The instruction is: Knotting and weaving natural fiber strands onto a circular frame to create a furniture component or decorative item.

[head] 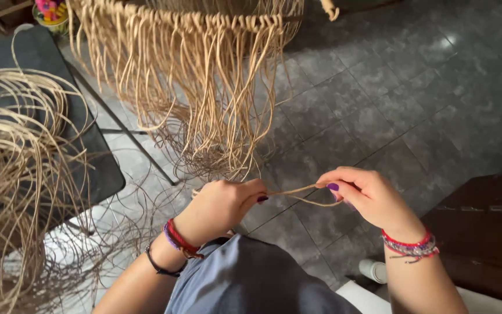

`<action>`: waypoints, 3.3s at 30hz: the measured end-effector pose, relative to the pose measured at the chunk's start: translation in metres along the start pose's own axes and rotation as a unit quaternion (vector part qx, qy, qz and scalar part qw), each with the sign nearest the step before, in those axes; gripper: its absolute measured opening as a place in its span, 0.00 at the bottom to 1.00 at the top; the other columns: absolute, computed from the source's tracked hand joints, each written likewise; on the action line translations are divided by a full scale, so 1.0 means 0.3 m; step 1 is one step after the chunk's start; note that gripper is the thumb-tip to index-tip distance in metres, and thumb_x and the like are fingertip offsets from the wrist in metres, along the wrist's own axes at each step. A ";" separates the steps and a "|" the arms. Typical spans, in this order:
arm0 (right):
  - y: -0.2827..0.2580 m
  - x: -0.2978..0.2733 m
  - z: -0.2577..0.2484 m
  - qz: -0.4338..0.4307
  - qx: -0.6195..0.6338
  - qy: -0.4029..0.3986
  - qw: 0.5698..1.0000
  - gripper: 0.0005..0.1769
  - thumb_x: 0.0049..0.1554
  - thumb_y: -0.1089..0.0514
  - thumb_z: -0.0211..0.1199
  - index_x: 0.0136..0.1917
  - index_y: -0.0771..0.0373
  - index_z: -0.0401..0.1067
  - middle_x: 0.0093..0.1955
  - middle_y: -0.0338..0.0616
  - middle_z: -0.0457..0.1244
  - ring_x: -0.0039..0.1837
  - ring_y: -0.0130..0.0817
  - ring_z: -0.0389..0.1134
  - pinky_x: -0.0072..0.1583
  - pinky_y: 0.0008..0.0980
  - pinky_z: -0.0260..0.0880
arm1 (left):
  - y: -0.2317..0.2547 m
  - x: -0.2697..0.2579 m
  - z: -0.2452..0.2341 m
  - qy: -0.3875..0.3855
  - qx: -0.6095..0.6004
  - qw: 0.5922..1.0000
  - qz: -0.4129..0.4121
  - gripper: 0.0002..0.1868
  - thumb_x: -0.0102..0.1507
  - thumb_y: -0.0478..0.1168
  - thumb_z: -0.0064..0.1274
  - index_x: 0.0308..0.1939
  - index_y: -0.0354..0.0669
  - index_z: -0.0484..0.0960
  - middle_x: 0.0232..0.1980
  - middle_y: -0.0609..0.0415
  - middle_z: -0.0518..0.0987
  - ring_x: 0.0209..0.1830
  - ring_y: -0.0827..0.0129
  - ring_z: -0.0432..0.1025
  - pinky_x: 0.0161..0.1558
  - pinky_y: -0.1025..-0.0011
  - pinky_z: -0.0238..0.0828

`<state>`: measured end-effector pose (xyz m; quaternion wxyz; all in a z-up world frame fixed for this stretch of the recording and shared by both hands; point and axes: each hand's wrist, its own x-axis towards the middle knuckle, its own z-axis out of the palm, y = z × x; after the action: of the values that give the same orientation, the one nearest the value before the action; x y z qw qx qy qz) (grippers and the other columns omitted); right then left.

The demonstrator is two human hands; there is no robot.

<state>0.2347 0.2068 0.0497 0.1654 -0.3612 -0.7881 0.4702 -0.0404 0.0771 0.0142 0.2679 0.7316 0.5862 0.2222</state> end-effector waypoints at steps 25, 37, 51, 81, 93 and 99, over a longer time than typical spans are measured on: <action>0.109 0.410 -0.288 -0.127 -0.202 -0.266 0.934 0.12 0.63 0.65 0.47 0.43 0.56 0.70 0.36 0.32 0.65 0.34 0.25 0.63 0.41 0.27 0.66 | 0.117 0.386 0.008 0.125 -0.054 0.979 -0.151 0.08 0.68 0.45 0.44 0.43 0.54 0.80 0.31 0.53 0.83 0.30 0.48 0.77 0.31 0.54 0.68; 0.137 0.538 -0.349 -0.437 -0.262 -0.201 0.836 0.07 0.58 0.70 0.54 0.48 0.62 0.67 0.38 0.40 0.66 0.36 0.38 0.69 0.38 0.38 0.67 | 0.207 0.373 -0.061 0.175 -0.133 0.956 -0.196 0.11 0.70 0.46 0.44 0.35 0.53 0.79 0.24 0.54 0.79 0.22 0.54 0.72 0.31 0.62 0.65; 0.117 0.543 -0.194 -0.392 -0.308 -0.058 0.865 0.07 0.61 0.71 0.50 0.49 0.60 0.64 0.40 0.42 0.58 0.40 0.41 0.62 0.46 0.39 0.65 | 0.181 0.324 -0.224 0.119 -0.254 0.945 -0.170 0.14 0.70 0.45 0.42 0.35 0.52 0.82 0.22 0.62 0.74 0.20 0.73 0.64 0.29 0.71 0.64; -0.303 0.669 -0.210 -0.299 -0.456 0.005 0.838 0.04 0.61 0.60 0.59 0.43 0.51 0.70 0.37 0.38 0.60 0.36 0.42 0.67 0.34 0.45 0.67 | 0.084 0.622 0.002 0.342 0.096 0.927 -0.119 0.28 0.71 0.44 0.44 0.66 0.22 0.65 0.43 0.41 0.77 0.21 0.54 0.75 0.12 0.58 0.65; -0.048 0.571 -0.180 -0.290 -0.004 -0.143 0.946 0.15 0.66 0.57 0.47 0.38 0.61 0.63 0.63 0.57 0.70 0.52 0.42 0.74 0.56 0.35 0.72 | 0.165 0.447 -0.134 0.135 -0.238 0.961 -0.033 0.12 0.67 0.38 0.48 0.28 0.48 0.70 0.22 0.54 0.68 0.20 0.68 0.60 0.28 0.63 0.62; 0.043 0.611 -0.183 -0.434 -0.195 -0.115 0.872 0.12 0.63 0.52 0.56 0.49 0.63 0.71 0.40 0.47 0.65 0.42 0.48 0.67 0.47 0.44 0.67 | 0.195 0.413 -0.311 0.207 -0.149 0.959 0.124 0.16 0.68 0.33 0.36 0.56 0.29 0.73 0.70 0.31 0.67 0.68 0.40 0.69 0.69 0.54 0.67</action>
<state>0.1476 0.3777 0.0518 0.1874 0.0483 -0.9547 0.2261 -0.0304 0.2006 0.1244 0.2173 0.6884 0.4937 0.4850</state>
